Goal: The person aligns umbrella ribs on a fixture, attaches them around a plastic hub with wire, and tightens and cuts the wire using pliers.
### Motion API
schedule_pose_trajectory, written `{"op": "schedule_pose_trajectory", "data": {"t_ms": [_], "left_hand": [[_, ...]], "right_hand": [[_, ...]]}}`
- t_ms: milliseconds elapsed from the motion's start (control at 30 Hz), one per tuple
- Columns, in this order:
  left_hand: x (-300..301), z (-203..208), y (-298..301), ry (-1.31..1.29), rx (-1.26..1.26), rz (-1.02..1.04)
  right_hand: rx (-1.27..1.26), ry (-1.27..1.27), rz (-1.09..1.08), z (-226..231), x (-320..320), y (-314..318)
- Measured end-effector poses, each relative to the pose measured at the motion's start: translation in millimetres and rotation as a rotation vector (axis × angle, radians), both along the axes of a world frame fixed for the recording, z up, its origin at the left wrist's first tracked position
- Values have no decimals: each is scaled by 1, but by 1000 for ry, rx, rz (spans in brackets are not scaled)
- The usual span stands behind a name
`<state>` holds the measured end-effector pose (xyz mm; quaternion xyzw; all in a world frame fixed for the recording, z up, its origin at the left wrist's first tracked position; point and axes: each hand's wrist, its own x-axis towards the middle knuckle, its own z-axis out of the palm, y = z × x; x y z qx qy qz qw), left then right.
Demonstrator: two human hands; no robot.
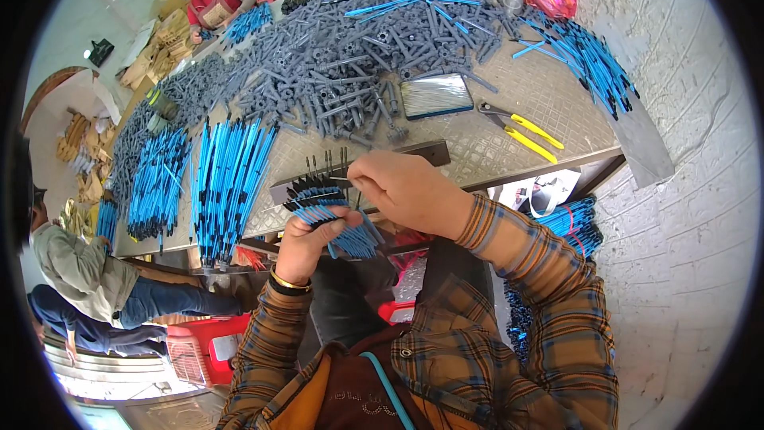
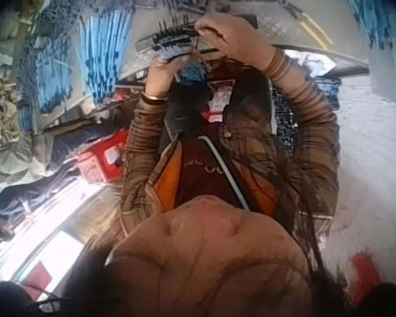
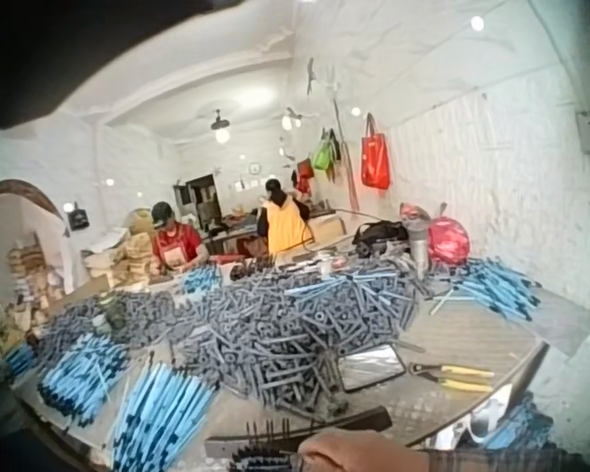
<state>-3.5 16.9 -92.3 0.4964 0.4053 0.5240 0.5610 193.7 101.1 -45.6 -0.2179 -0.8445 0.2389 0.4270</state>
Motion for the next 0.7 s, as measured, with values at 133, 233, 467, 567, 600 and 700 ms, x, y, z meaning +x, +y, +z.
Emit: {"op": "schedule_pose_trajectory", "data": {"t_ms": [133,233,467,567,600,700], "left_hand": [[4,5,0,-16,-93,2],[7,7,1,-36,-127,-5],[8,4,3,-2,-116,-20],[9,2,4,-3,-101,-29],[9,1,5,25,-87,-27],[10,0,6,79,-62,-24]], "right_hand": [[-35,-74,19,1,7,1],[-43,-53,18,1,9,3],[-21,-104,20,3,13,6],[4,-117,21,3,13,6],[25,-109,24,3,12,7],[80,-153,30,11,14,6]]}}
